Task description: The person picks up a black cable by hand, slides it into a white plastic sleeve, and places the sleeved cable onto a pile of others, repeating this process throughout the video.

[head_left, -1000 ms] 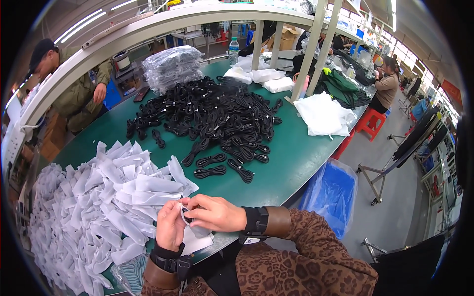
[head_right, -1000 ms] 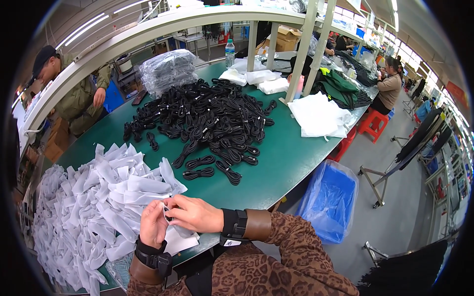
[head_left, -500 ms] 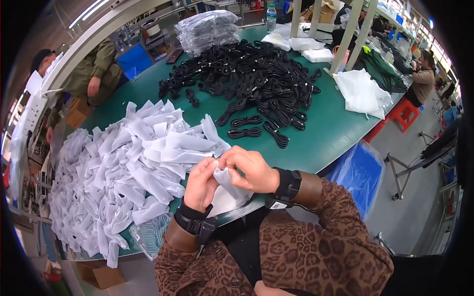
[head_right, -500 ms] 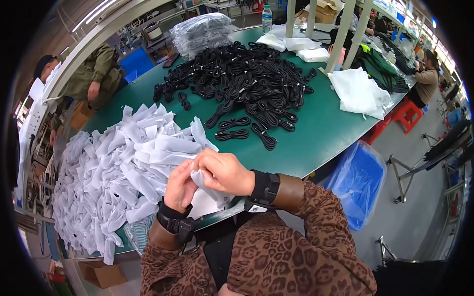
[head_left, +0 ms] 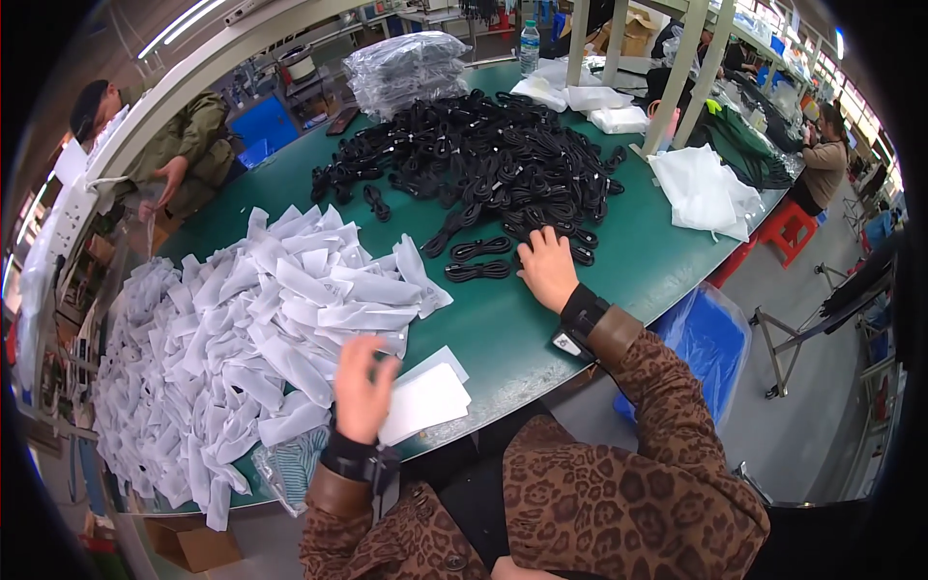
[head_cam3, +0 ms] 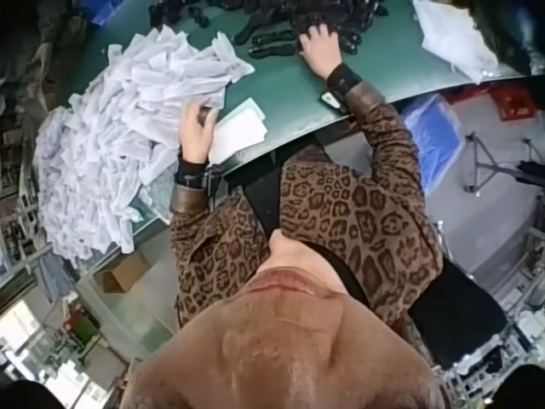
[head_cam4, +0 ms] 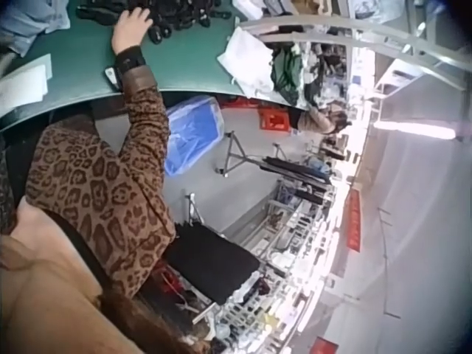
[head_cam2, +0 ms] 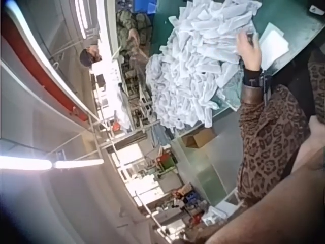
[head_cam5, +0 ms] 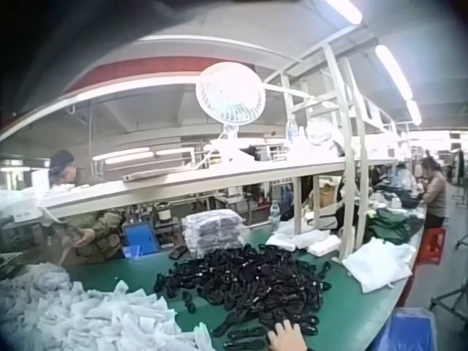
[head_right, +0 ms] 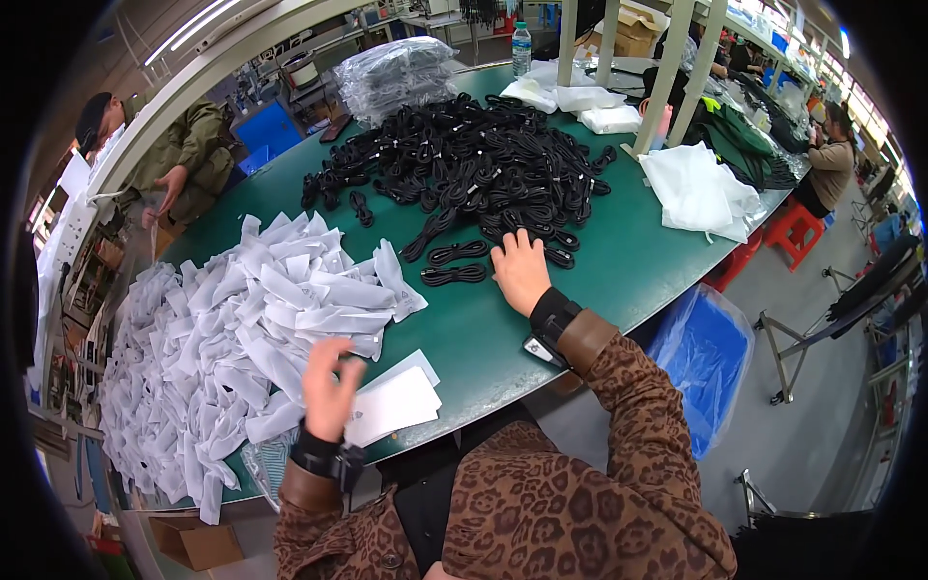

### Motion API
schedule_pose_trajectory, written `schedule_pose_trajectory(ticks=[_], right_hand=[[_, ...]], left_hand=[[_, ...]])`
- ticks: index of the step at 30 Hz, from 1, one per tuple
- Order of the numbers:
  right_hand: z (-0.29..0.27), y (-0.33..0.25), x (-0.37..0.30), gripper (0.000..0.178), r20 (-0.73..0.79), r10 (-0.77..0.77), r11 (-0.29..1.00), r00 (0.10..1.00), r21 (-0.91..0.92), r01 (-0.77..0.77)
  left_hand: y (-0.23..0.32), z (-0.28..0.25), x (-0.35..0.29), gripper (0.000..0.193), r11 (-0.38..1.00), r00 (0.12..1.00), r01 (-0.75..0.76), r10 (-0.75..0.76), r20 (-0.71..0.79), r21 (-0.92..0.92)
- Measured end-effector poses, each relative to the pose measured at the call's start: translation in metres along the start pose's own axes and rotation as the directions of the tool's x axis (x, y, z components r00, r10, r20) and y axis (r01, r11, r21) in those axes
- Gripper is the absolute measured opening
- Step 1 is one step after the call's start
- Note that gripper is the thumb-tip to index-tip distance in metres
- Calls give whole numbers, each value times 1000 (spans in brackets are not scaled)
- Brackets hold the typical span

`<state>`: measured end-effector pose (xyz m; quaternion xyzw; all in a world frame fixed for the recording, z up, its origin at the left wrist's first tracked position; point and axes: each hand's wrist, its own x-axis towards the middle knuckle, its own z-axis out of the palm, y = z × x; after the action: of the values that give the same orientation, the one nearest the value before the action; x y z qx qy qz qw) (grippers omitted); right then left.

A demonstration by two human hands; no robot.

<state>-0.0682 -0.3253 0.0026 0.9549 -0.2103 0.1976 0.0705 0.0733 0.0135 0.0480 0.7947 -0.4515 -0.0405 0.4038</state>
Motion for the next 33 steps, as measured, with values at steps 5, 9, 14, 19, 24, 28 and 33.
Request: schedule_pose_trajectory(ticks=[5, 9, 14, 19, 24, 28, 33], right_hand=[[2, -13, -19, 15, -64, -128, 987, 990, -109, 121], [-7, -24, -38, 15, 14, -170, 985, 985, 14, 170], [-22, -26, -48, 26, -140, -208, 882, 968, 401, 248], [-36, -9, -61, 41, -160, -197, 959, 967, 172, 224], [-21, 3, -80, 44, 78, -85, 981, 993, 183, 69], [-17, -14, -82, 40, -33, -44, 977, 998, 206, 50], [-20, -44, -76, 33, -99, -67, 883, 993, 457, 105]], left_hand=[[25, 26, -32, 69, 962, 962, -216, 180, 205, 165], [5, 42, -46, 77, 915, 945, -280, 210, 250, 290], [-2, 42, -52, 77, 946, 947, -262, 215, 239, 190], [-1, 5, -70, 58, 938, 992, -129, 126, 30, 321], [-26, -51, -133, 43, 755, 971, 216, -100, -216, 619], [-51, -57, -174, 36, 605, 917, 387, -174, -359, 696], [-106, -56, -191, 29, 732, 924, 372, -237, -299, 571]])
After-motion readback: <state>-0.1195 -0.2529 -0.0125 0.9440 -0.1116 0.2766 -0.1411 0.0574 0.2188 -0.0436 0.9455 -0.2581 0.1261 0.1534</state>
